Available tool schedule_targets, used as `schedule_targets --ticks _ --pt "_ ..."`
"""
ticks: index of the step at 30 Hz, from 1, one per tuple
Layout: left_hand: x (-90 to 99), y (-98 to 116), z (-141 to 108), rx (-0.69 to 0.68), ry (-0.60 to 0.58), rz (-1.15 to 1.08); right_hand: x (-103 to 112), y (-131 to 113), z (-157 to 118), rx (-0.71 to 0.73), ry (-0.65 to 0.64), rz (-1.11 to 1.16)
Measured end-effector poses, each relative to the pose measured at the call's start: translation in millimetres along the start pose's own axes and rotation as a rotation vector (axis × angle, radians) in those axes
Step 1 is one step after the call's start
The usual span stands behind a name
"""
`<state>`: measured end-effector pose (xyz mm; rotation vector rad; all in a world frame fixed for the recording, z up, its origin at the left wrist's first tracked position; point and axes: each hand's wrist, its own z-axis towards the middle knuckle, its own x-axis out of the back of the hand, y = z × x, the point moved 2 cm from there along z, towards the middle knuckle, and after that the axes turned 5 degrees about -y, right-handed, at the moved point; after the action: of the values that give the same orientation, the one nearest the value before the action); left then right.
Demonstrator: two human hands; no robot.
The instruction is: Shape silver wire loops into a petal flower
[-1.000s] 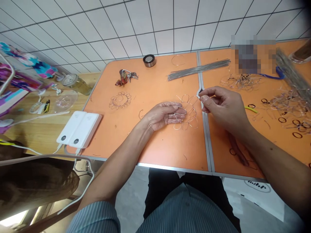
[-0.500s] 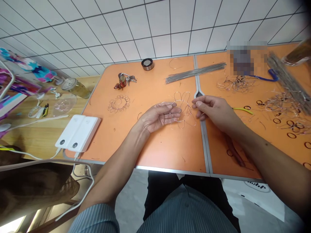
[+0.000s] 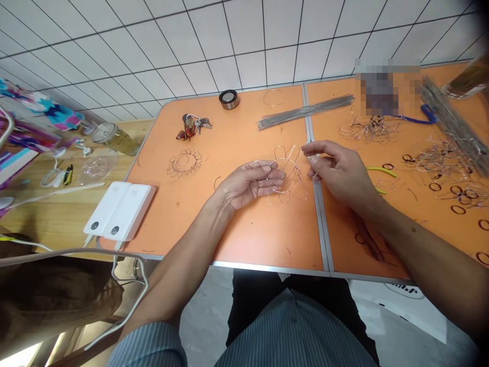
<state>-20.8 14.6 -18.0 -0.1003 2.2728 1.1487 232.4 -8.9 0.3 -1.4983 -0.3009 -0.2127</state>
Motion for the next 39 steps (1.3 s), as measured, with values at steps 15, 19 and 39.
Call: schedule_targets --ticks 15,19,39 --pt "-1.7 4 -2 -0.007 0.028 0.019 -4 1 0 -0.11 -0.051 0.054" --pt "0.3 4 -2 0.001 -0.009 0.043 -8 8 2 -0.272 -0.171 0.226" --pt "-2.9 7 -6 0.041 -0.011 0.115 -11 12 5 -0.438 -0.258 0.643"
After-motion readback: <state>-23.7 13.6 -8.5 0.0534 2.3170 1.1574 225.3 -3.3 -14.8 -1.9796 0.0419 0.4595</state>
